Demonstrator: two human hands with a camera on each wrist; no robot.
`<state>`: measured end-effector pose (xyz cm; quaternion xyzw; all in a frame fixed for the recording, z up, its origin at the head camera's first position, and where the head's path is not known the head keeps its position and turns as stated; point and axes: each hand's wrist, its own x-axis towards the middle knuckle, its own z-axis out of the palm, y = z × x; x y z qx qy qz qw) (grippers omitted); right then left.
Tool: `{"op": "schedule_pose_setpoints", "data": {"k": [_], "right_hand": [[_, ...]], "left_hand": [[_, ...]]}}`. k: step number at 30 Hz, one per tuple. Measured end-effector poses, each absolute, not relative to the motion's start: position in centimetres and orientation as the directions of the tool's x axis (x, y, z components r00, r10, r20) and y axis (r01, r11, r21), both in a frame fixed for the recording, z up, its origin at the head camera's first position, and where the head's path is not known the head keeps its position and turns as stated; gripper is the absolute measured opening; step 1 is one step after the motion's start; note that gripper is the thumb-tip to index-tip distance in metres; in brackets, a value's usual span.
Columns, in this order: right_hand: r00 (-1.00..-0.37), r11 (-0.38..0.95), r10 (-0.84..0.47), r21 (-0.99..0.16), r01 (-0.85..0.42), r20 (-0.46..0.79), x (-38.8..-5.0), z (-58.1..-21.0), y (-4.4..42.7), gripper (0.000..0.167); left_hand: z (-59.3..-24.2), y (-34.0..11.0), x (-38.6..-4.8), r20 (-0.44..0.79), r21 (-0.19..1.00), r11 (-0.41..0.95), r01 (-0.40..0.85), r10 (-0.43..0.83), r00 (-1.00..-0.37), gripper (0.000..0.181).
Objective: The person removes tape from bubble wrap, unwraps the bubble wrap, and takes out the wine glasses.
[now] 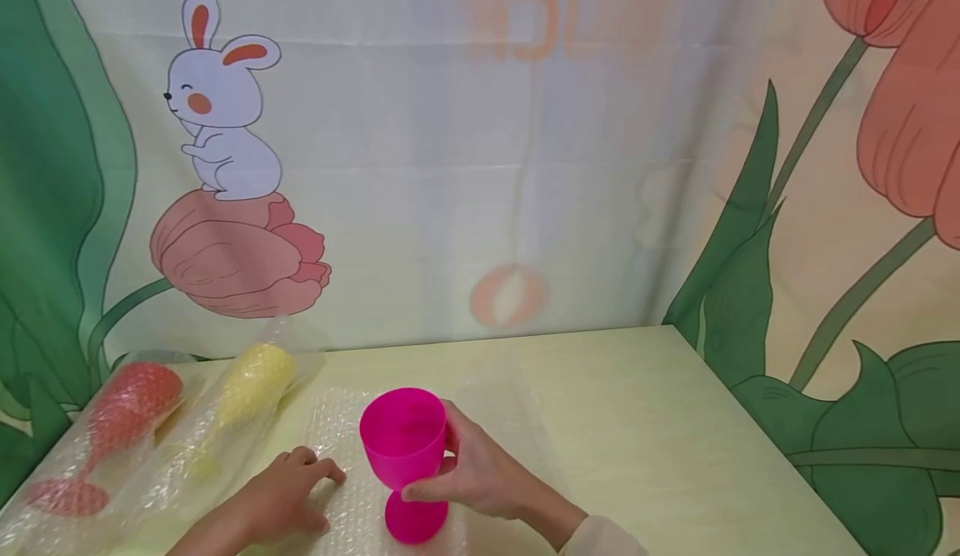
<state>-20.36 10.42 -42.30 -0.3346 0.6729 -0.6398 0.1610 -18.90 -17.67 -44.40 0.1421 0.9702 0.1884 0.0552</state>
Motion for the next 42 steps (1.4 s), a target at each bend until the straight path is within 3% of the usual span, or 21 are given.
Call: {"op": "schedule_pose_setpoints", "data": {"k": [25, 42], "right_hand": [[-0.775, 0.014, -0.583, -0.951, -0.31, 0.244, -21.6, -39.7, 14.3, 0.076], [-0.802, 0.026, -0.529, -0.94, -0.341, 0.276, -22.6, -38.7, 16.6, 0.076]], "left_hand": [[-44.5, -17.7, -19.2, -0.125, 0.425, 0.873, 0.242, 0.321, -0.939, 0.039], [-44.8, -17.8, -18.8, -0.074, 0.424, 0.861, 0.282, 0.344, -0.936, 0.039]]}}
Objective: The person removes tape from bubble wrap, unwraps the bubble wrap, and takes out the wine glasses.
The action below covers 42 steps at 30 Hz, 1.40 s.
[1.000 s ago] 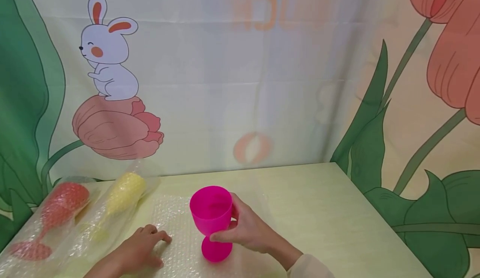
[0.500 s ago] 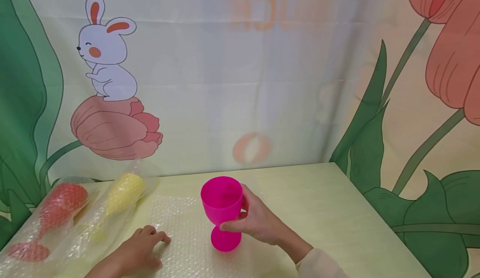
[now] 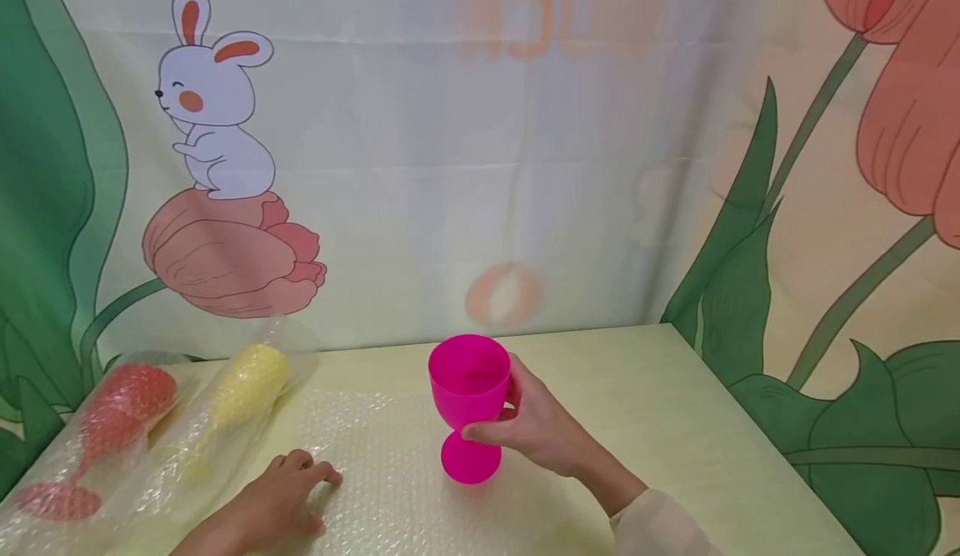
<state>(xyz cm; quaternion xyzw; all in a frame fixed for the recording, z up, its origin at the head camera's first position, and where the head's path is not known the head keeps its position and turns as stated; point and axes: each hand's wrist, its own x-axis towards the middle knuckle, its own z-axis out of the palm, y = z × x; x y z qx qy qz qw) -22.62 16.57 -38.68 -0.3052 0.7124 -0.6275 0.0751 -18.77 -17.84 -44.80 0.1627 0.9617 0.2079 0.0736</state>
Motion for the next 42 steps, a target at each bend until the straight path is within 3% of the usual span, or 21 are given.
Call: {"op": "schedule_pose_setpoints", "data": {"k": [28, 42], "right_hand": [[-0.859, 0.043, -0.428, -0.944, -0.328, 0.279, -24.4, -37.7, 20.7, 0.073], [-0.881, 0.088, -0.369, -0.933, -0.35, 0.296, -24.6, -37.0, 21.3, 0.066]], "left_hand": [[-44.3, -17.8, -18.6, -0.125, 0.486, 0.841, 0.237, 0.335, -0.934, 0.043], [-44.5, -17.9, -18.4, -0.088, 0.496, 0.83, 0.256, 0.341, -0.936, 0.042]]}}
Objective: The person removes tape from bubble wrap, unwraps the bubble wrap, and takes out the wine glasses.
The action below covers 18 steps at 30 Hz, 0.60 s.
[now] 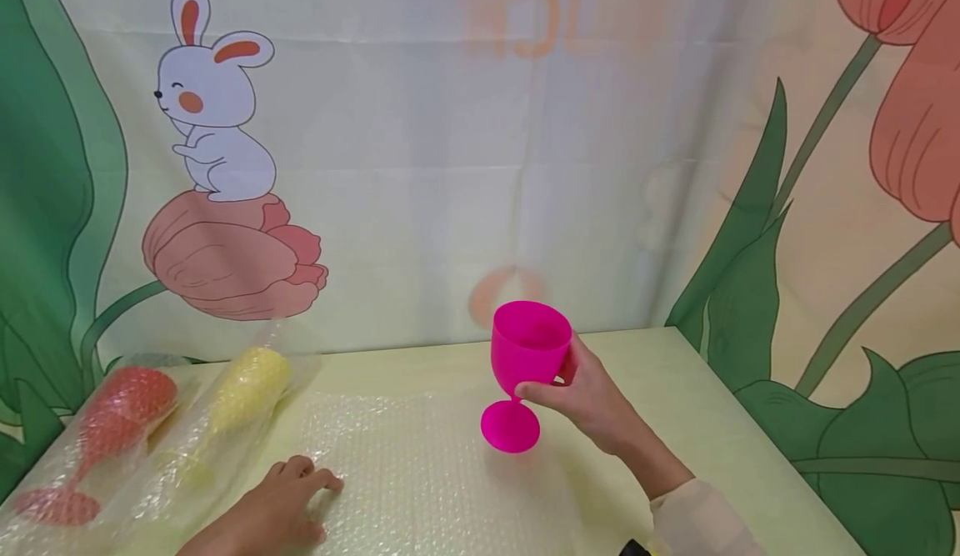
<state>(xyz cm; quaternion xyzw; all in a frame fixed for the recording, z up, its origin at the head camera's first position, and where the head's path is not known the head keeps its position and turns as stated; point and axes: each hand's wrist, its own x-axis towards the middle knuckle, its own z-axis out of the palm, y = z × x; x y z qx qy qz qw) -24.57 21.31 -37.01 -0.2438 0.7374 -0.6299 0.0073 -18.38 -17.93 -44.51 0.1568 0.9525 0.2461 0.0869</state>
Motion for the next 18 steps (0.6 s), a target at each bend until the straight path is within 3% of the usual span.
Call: {"op": "schedule_pose_setpoints", "data": {"k": [18], "right_hand": [[-0.917, 0.162, -0.248, -0.92, -0.356, 0.311, -24.8, -36.1, 25.2, 0.058]], "left_hand": [[-44.9, -18.0, -18.7, -0.121, 0.471, 0.849, 0.241, 0.333, -0.935, 0.042]]}}
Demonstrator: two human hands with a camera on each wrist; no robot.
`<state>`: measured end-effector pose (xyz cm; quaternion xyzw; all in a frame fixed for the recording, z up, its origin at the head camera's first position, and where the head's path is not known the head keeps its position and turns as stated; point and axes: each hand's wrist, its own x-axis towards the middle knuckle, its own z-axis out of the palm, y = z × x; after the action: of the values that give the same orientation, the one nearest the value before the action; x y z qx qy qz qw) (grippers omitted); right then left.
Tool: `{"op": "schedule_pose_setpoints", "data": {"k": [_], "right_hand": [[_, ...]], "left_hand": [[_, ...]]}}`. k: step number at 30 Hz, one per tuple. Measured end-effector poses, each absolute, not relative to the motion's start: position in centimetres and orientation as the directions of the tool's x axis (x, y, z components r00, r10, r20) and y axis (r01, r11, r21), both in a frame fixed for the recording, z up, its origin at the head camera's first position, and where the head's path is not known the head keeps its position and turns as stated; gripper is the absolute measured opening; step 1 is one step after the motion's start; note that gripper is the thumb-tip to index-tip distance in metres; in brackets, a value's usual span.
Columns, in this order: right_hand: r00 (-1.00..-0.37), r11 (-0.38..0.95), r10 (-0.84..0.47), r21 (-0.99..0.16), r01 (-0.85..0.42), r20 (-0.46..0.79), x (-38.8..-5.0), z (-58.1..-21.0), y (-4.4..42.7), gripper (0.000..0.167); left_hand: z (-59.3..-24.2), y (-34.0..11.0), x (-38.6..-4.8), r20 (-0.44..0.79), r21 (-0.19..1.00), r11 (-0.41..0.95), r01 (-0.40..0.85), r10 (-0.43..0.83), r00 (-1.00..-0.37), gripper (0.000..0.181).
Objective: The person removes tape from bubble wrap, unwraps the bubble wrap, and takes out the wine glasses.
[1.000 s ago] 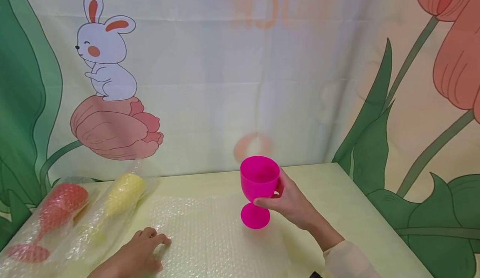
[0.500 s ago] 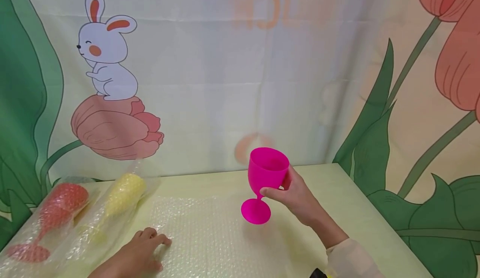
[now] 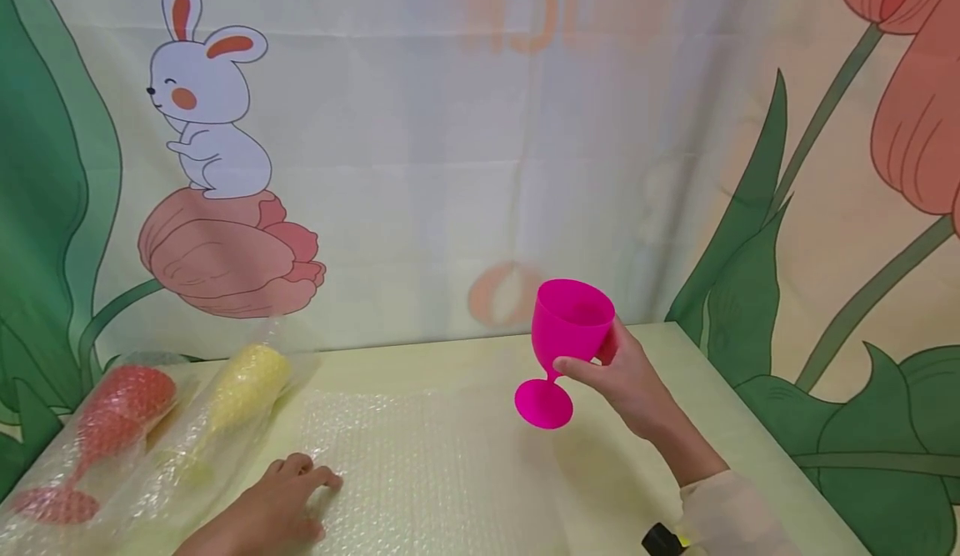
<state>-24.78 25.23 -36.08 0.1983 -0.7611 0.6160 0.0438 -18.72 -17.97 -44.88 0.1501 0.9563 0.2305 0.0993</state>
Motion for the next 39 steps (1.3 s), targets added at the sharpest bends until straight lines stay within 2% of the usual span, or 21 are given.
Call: {"op": "schedule_pose_setpoints", "data": {"k": [14, 24, 39], "right_hand": [[-0.932, 0.238, -0.167, -0.905, -0.354, 0.321, -26.4, -37.0, 29.0, 0.066], [-0.922, 0.162, -0.135, -0.909, -0.383, 0.364, -28.6, -38.4, 32.5, 0.064], [-0.939, 0.116, -0.065, -0.932, -0.342, 0.336, -31.2, -39.3, 36.7, 0.063]], "left_hand": [[-44.7, -18.1, -18.7, -0.122, 0.479, 0.847, 0.23, 0.323, -0.939, 0.043], [-44.7, -18.1, -18.5, -0.116, 0.489, 0.84, 0.235, 0.329, -0.937, 0.044], [-45.1, -18.2, -18.6, -0.1, 0.489, 0.837, 0.245, 0.333, -0.938, 0.044]]}}
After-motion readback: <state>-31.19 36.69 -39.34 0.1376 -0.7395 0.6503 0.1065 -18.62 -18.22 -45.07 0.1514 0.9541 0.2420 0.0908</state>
